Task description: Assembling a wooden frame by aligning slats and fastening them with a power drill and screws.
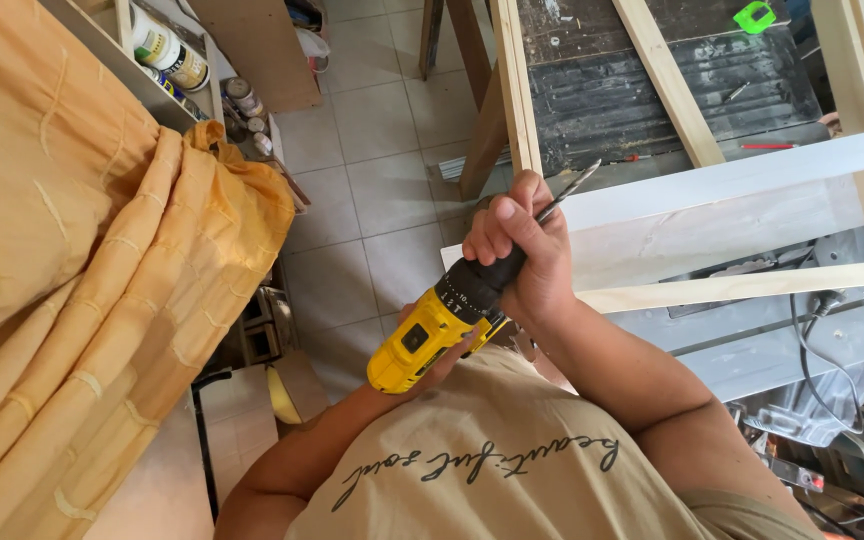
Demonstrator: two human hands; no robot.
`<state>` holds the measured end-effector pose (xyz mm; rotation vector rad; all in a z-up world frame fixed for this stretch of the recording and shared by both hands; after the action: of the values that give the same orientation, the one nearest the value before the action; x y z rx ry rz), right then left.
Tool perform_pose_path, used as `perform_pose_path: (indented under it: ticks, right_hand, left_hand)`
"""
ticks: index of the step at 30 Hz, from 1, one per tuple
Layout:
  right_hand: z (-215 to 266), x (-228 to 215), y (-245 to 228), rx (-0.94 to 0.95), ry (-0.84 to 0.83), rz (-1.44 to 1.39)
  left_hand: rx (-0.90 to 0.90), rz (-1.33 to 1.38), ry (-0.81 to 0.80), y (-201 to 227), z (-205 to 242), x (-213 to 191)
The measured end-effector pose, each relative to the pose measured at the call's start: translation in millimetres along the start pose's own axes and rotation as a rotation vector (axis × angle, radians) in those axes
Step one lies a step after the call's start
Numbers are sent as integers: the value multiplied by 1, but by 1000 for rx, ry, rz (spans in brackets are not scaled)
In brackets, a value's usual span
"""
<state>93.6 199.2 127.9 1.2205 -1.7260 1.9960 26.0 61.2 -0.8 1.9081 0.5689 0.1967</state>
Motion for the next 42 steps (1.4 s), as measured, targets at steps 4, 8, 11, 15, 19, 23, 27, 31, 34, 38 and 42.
perform_pose_path:
  ticks: [4, 8, 11, 15, 19, 23, 27, 31, 34, 38, 42]
  right_hand:
    - [1, -4, 0, -48, 57, 173]
    - [-5, 0, 4, -105, -190, 50]
    - [-13, 9, -6, -183, -494, -1]
    - [-23, 3, -12, -193, -642, 99]
    - [-23, 5, -40, -141, -598, 30]
    - [-21, -3, -49, -173, -390, 92]
    - [-10, -4, -27, -170, -338, 84]
    - [-7, -1, -22, -139, -206, 63]
    - [-6, -2, -22, -123, -139, 68]
    - [-6, -11, -16, -108, -71, 74]
    - [-2, -11, -11, -73, -84, 51]
  left_hand:
    - [136, -29, 117, -28, 22, 7]
    - [-283, 651, -431, -89, 53, 35]
    - [-329, 1198, -176, -13, -4, 39]
    - [-287, 1234, -174, -10, -10, 31]
    - [-224, 1061, -243, -13, -11, 24]
    - [-235, 948, -215, 0, -8, 24]
    - [-235, 907, -217, 4, -13, 23]
    - [-259, 873, -197, 11, -14, 22]
    - [-246, 837, -210, 9, -15, 21]
    - [-232, 810, -220, 15, -16, 22]
    - [-258, 886, -215, -3, 0, 27]
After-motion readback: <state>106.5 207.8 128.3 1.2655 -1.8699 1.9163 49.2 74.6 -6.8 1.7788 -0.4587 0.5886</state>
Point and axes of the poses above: each hand's wrist, its own z-axis away from the middle knuckle, its own x-axis out of the palm, y = z × x, the point moved 7 cm from there along -z, towards the middle knuckle, and after that the axes turned 8 degrees about y, right-handed, at the moved point
